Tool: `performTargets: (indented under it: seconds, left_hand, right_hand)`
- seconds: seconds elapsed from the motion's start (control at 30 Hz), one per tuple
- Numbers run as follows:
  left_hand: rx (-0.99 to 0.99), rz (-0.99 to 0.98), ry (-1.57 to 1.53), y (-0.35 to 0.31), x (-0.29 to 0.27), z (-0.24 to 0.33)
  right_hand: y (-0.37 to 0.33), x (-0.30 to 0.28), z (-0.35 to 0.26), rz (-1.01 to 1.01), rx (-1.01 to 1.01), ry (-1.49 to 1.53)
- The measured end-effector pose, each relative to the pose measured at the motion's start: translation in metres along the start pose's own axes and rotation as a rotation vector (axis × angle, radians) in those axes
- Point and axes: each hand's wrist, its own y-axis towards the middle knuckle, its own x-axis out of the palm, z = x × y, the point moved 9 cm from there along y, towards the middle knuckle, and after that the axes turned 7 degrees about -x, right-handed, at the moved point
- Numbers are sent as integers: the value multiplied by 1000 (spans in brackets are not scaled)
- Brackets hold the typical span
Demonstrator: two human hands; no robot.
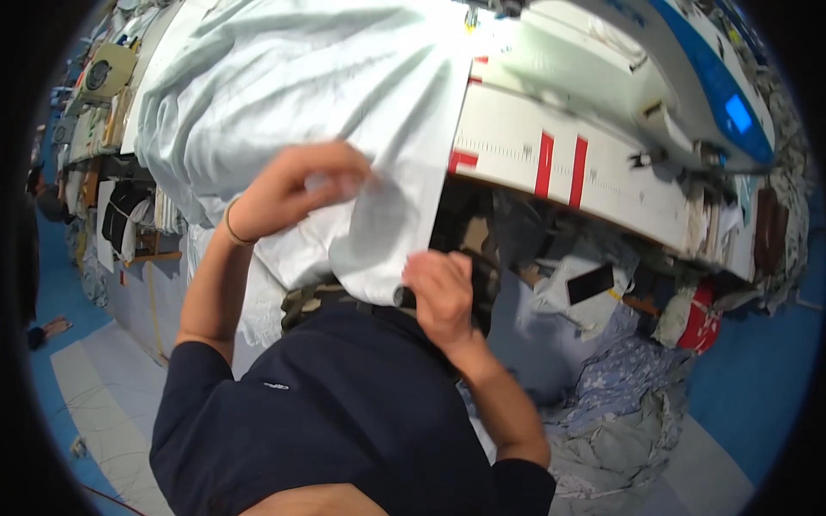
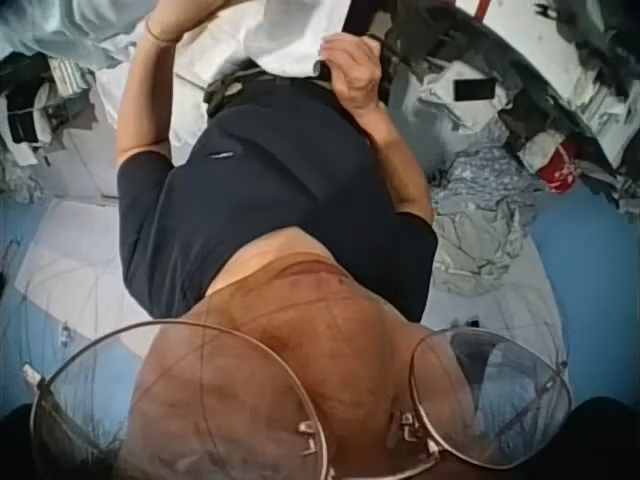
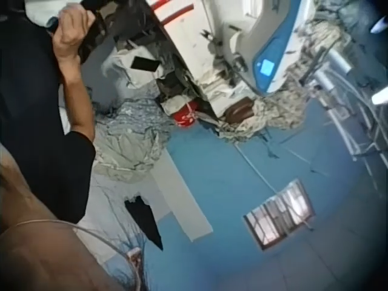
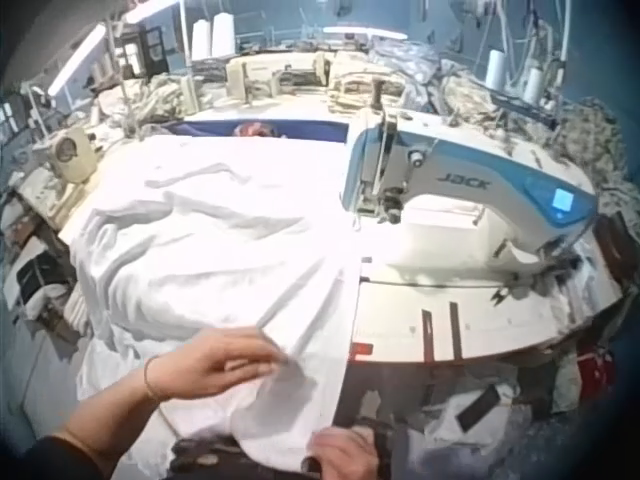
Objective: Sewing the edges of white fabric to create pillowcases using an industrial sewing machine.
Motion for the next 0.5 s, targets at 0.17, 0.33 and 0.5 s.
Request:
performTargets:
  seconds: [0.17, 0.33, 0.5]
  left_hand:
    - [-141, 870, 789, 0, -79, -63]
    - [-150, 686, 681, 50, -89, -73]
    - [-142, 601, 681, 88, -110, -84]
  right_hand:
    - [2, 0, 10, -40, 28, 52]
    - [18, -5, 21, -162, -33, 38]
    - [55, -11, 28, -189, -64, 47]
